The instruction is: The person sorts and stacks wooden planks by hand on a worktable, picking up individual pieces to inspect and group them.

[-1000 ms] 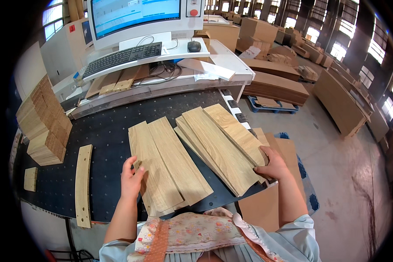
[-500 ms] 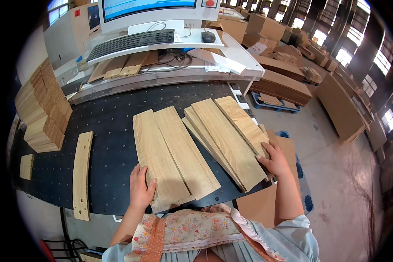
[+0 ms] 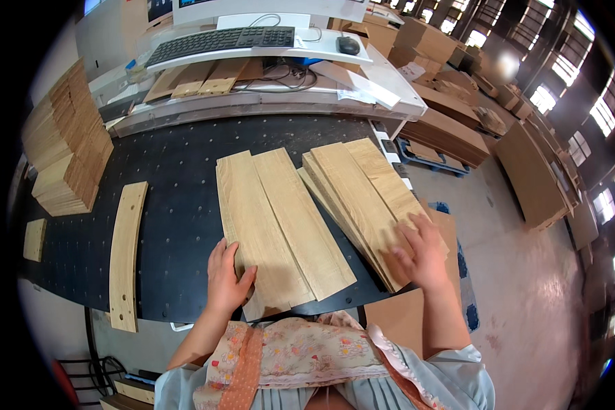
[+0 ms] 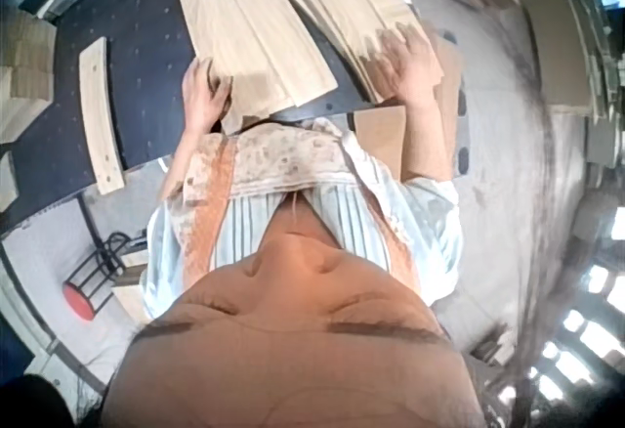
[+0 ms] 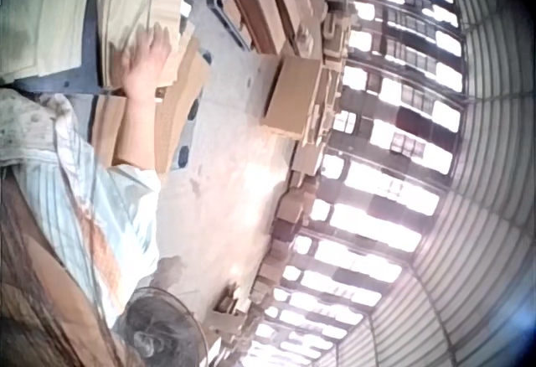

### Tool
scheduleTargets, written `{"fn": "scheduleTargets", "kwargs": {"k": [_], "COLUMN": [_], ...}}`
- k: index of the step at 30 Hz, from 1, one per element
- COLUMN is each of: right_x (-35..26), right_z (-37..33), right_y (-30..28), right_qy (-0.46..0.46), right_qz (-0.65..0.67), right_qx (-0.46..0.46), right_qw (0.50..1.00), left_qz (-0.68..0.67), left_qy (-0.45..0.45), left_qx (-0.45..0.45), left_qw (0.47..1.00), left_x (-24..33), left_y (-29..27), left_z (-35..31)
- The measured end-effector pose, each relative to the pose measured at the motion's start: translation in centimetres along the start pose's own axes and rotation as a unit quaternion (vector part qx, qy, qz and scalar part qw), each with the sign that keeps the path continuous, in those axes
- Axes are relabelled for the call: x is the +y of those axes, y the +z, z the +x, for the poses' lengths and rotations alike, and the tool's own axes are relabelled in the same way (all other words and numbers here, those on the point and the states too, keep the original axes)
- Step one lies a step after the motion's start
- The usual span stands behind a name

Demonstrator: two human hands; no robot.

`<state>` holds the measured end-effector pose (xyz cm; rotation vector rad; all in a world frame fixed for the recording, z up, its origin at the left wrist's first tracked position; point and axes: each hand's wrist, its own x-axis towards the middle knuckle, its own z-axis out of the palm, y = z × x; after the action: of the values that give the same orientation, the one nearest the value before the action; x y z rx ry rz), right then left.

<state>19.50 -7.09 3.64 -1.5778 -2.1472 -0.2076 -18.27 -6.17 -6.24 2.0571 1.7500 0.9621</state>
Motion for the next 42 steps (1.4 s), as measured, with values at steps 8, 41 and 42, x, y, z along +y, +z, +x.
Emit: {"fn": "scheduleTargets", "kwargs": {"k": [8,41,42], "right_x": [-10.6,-12.5,-12.3], "right_z": [1.3,1.2,1.4], "right_y": [8.4,10.0,10.3], "right_qy": [0.078,0.351,0.348], "right_qz": [0.127,0.772,0.774], "right_qx": [-0.161,-0.103,-0.122], "right_qw": [0.976,0.520,0.515], "left_qz": [0.023,-0.653,-0.661], "left_qy": [-0.033,-0.310,-0.309], "left_qx": [-0.018,-0.083,-0.076], "left_qw": [0.999,0.686,0.680], "left_x": [0.4,-0.9,-0.8], "left_y": [0.0,-3.2,-3.2], "left_z": [0.3,0.3,0.2]}}
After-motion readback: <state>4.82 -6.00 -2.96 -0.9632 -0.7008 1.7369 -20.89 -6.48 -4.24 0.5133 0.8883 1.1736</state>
